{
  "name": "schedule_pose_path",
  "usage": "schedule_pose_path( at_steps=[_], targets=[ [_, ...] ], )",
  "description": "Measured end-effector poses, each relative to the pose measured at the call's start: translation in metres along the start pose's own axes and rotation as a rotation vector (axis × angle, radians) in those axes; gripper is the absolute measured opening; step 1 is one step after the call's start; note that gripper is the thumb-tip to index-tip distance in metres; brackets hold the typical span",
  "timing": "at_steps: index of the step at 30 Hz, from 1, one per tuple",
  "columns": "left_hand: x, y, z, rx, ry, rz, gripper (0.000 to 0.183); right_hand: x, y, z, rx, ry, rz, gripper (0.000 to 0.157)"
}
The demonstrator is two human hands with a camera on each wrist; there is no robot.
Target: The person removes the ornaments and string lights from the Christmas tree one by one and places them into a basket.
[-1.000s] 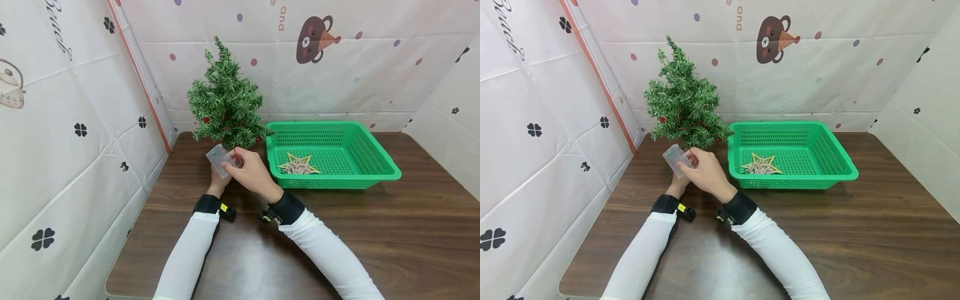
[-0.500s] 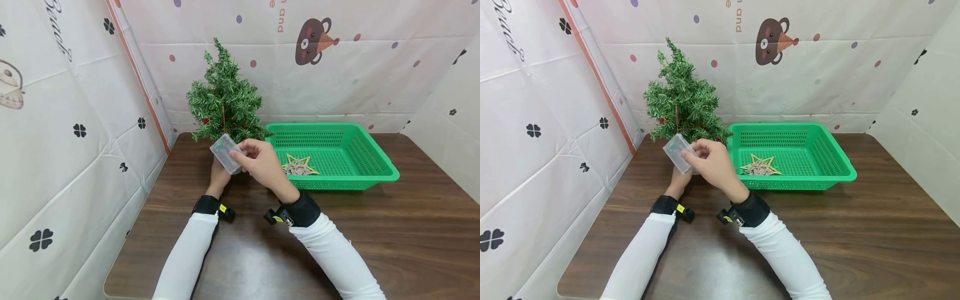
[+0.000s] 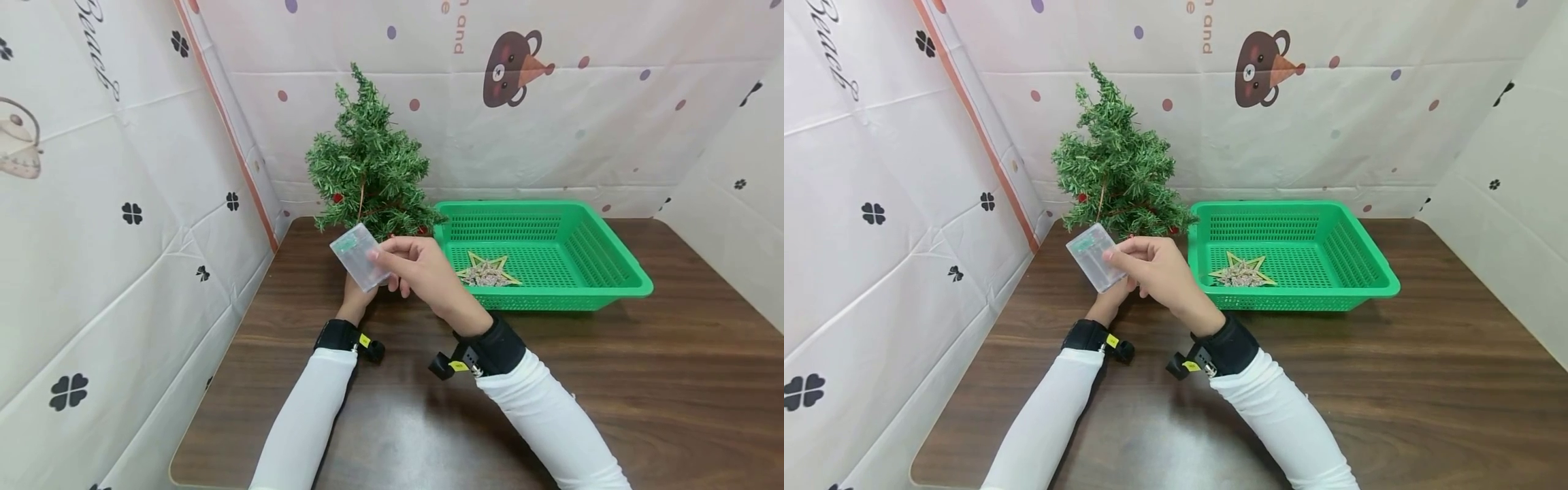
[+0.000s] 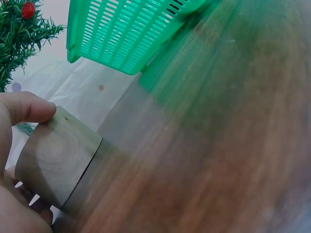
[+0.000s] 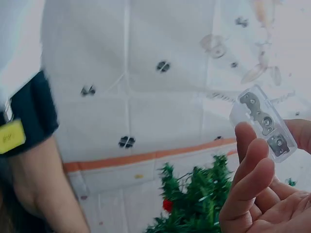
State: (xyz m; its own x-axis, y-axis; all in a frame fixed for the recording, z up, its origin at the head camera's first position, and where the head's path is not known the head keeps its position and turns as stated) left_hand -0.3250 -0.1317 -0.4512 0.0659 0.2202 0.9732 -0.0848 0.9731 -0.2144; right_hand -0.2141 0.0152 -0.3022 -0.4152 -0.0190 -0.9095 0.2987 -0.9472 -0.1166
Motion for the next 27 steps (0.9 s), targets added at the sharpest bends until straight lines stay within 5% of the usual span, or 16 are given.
schedule_pose_path(
  at_steps=[6, 16, 27],
  targets=[
    [0.000, 0.001, 0.005, -0.028, 0.061, -0.023, 0.045, -0.016, -0.006, -0.005, 0.036, -0.078, 0.078, 0.022],
    [-0.005, 0.000, 0.003, -0.086, -0.102, -0.066, 0.079, -0.032, -0.022, -0.007, 0.159, -0.150, 0.184, 0.024],
    [-0.004, 0.000, 0.002, -0.081, -0.077, -0.025, 0.084, -0.045, -0.033, -0.012, 0.208, -0.208, 0.162, 0.024]
  ],
)
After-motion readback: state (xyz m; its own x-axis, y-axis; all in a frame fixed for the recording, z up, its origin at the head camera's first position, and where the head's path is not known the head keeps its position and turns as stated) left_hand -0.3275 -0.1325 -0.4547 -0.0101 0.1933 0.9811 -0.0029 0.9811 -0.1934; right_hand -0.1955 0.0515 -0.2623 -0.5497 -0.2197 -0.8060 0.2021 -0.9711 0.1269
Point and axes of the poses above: each hand's wrist, its own z-axis towards the middle knuckle, its own y-axis out of the palm, x = y × z, the point moved 2 cm from there along z, towards the middle knuckle, and after that the axes turned 8 degrees about -y, right-handed, at the moved point
